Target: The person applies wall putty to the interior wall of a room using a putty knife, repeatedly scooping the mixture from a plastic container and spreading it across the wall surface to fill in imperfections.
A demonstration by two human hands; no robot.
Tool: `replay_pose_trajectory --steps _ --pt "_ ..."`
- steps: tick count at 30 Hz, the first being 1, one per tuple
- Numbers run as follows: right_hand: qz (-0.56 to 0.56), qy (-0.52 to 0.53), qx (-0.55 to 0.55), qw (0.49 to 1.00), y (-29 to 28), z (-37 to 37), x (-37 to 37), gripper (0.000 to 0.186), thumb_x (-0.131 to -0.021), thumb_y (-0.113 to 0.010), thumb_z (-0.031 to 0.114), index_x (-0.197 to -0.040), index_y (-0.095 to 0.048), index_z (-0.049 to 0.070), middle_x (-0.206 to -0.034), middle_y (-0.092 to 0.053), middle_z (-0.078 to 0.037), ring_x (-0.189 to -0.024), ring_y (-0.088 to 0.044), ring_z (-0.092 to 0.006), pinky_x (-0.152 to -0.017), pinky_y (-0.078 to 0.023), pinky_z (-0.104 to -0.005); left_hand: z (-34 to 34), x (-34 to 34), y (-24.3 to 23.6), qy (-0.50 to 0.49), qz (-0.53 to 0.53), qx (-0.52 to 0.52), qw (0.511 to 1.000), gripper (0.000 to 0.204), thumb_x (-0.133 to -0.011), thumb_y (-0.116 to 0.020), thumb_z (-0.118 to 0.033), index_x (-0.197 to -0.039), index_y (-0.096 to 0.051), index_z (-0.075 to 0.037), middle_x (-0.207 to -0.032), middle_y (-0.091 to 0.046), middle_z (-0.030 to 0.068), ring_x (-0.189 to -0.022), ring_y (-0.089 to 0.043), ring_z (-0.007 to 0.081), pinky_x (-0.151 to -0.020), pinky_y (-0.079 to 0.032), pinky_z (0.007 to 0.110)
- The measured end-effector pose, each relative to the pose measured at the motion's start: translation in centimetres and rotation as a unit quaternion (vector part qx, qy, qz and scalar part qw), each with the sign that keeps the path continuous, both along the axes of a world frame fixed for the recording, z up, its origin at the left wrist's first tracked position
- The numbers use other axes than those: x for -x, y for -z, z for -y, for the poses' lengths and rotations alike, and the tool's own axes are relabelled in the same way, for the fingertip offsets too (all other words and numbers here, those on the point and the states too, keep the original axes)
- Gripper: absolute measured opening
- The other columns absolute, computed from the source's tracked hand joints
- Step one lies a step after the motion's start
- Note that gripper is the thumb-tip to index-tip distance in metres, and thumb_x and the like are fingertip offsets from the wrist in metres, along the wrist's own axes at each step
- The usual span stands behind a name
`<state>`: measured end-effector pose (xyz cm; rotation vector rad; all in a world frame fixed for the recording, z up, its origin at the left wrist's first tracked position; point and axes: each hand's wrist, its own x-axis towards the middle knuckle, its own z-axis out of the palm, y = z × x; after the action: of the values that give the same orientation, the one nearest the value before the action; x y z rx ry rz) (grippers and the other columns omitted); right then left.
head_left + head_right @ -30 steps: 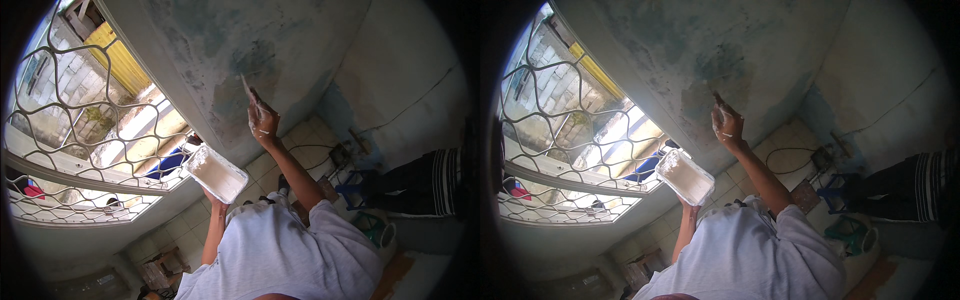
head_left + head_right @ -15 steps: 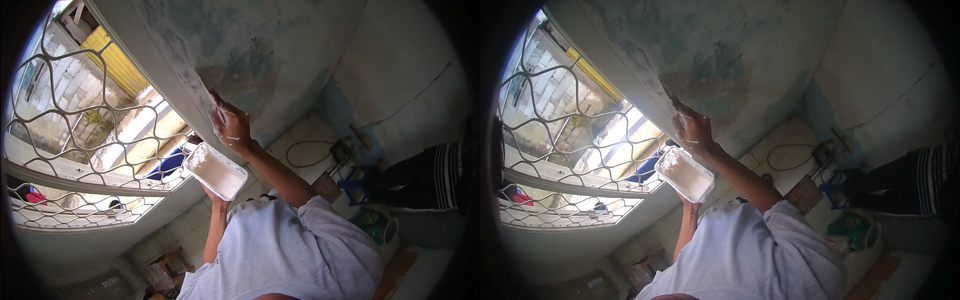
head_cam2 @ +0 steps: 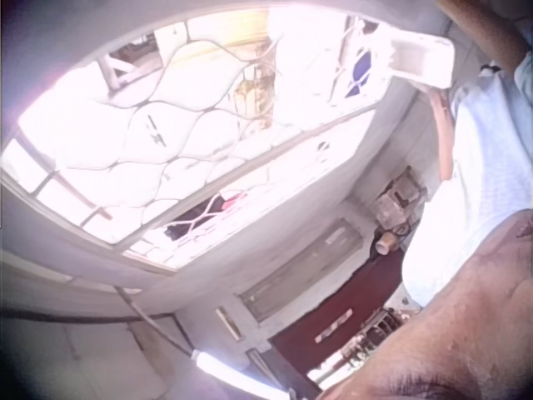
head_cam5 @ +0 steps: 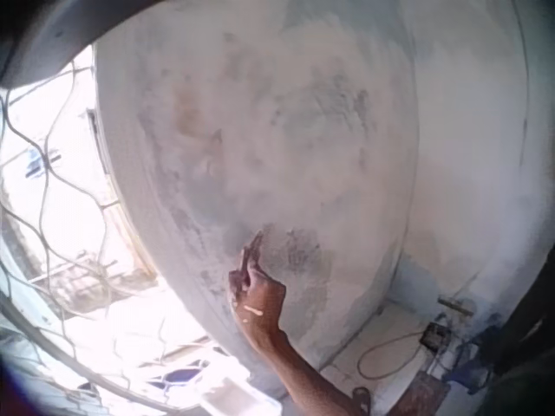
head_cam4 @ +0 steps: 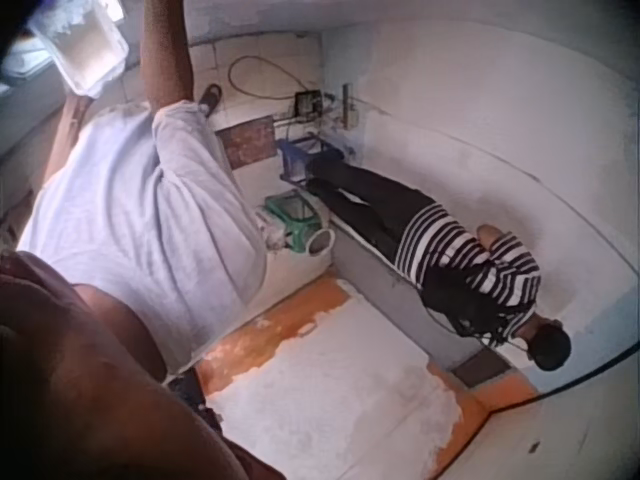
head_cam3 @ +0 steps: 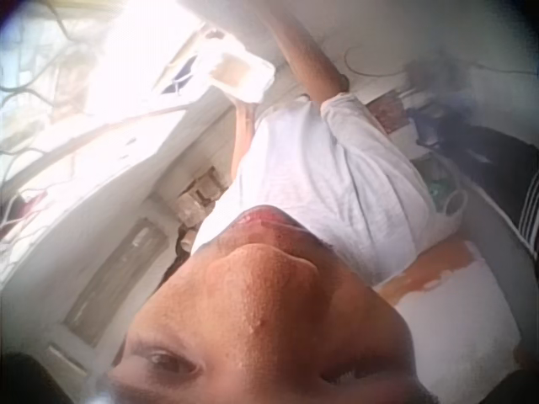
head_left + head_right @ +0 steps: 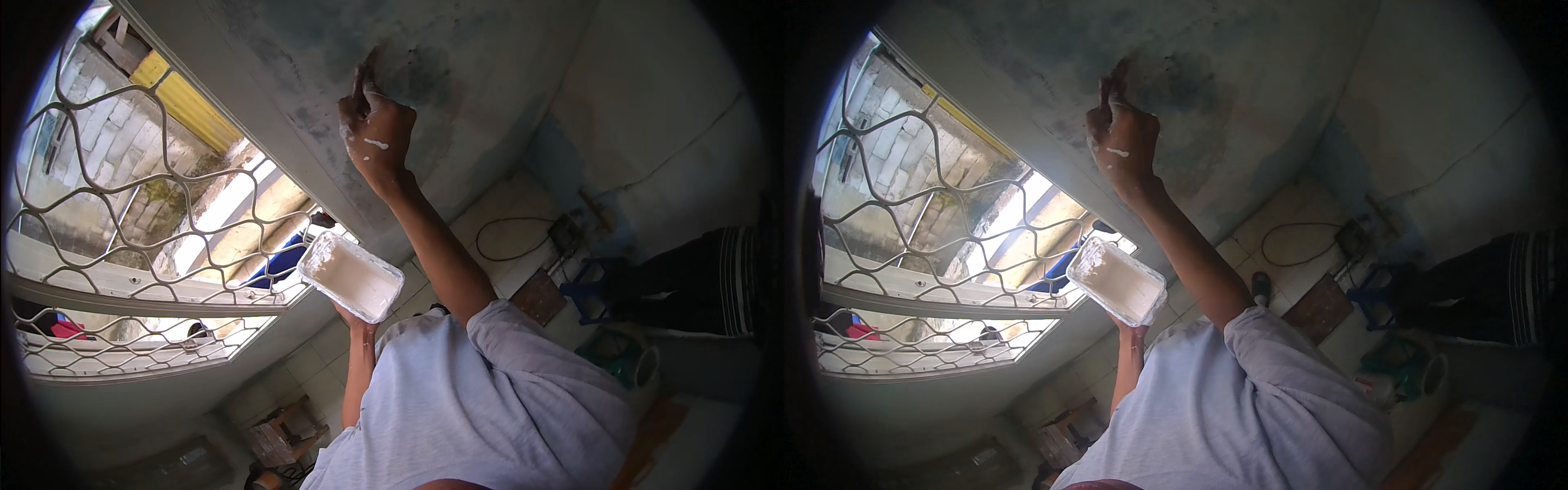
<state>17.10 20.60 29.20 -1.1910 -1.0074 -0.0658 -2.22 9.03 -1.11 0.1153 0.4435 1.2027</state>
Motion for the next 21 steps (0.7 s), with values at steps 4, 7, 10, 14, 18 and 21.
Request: replay_pose_trajectory --steps 4,7,10,14,18,21 --pt "0.119 -0.079 0.007 0.99 0.4 4.0 1.7 0.016 -0.086 -0.067 0.006 -0.099 -0.067 -0.004 -0.071 -0.064 -0.017 -0.055 -0.062 -0.0243 -0.057 -0.05 -0.0308 -0.2 -0.1 0.6 0.045 -0.02 -0.024 0.999 0.062 -0.102 -0.031 -0.057 -0.143 -0.045 -0.012 -0.133 -0.058 0.0068 -0.118 -0.061 0.0291 -0.101 -0.052 0.047" --pt "0.031 0.013 0.027 0.999 6.8 5.1 -2.6 0.012 -0.089 -0.066 0.007 -0.093 -0.066 -0.004 -0.074 -0.069 -0.014 -0.057 -0.062 -0.0199 -0.057 -0.049 -0.0318 -0.4 -0.6 0.7 0.018 -0.033 -0.018 0.999 0.063 -0.102 -0.032 -0.058 -0.143 -0.045 -0.012 -0.133 -0.058 0.0061 -0.119 -0.06 0.0283 -0.102 -0.051 0.045" --pt "-0.115 0.071 0.106 0.985 14.9 4.5 -10.0 0.012 -0.091 -0.063 0.006 -0.088 -0.066 -0.006 -0.075 -0.071 -0.015 -0.065 -0.07 -0.0207 -0.059 -0.054 -0.034 -0.6 -0.4 1.0 0.01 -0.039 -0.028 0.999 0.064 -0.101 -0.033 -0.059 -0.142 -0.046 -0.012 -0.132 -0.058 0.0057 -0.119 -0.06 0.0276 -0.102 -0.051 0.044" --pt "-0.287 0.062 0.251 0.922 19.7 0.2 -12.5 0.016 -0.092 -0.061 0.007 -0.087 -0.064 -0.008 -0.07 -0.069 -0.012 -0.059 -0.067 -0.0214 -0.057 -0.053 -0.0333 -0.7 -0.8 -0.3 0.022 -0.027 -0.018 0.999 0.064 -0.101 -0.034 -0.059 -0.142 -0.046 -0.012 -0.133 -0.057 0.0058 -0.119 -0.06 0.0275 -0.102 -0.051 0.045" --pt "-0.085 0.013 0.065 0.994 12.2 -3.6 -4.7 0.025 -0.091 -0.064 0.013 -0.101 -0.068 -0.008 -0.066 -0.066 -0.015 -0.057 -0.067 -0.0227 -0.056 -0.052 -0.0348 -0.5 -0.4 0.3 0.009 -0.03 -0.016 0.999 0.064 -0.101 -0.034 -0.059 -0.142 -0.046 -0.012 -0.133 -0.058 0.0061 -0.119 -0.06 0.0279 -0.102 -0.051 0.045" --pt "0.022 0.018 0.049 0.998 1.4 -0.8 0.2 0.031 -0.085 -0.066 0.008 -0.111 -0.064 -0.008 -0.076 -0.068 -0.018 -0.06 -0.068 -0.0268 -0.057 -0.052 -0.0352 -0.5 -0.2 0.5 0.009 -0.025 -0.011 1.0 0.064 -0.101 -0.034 -0.059 -0.142 -0.046 -0.012 -0.133 -0.058 0.006 -0.119 -0.06 0.0281 -0.102 -0.051 0.045"
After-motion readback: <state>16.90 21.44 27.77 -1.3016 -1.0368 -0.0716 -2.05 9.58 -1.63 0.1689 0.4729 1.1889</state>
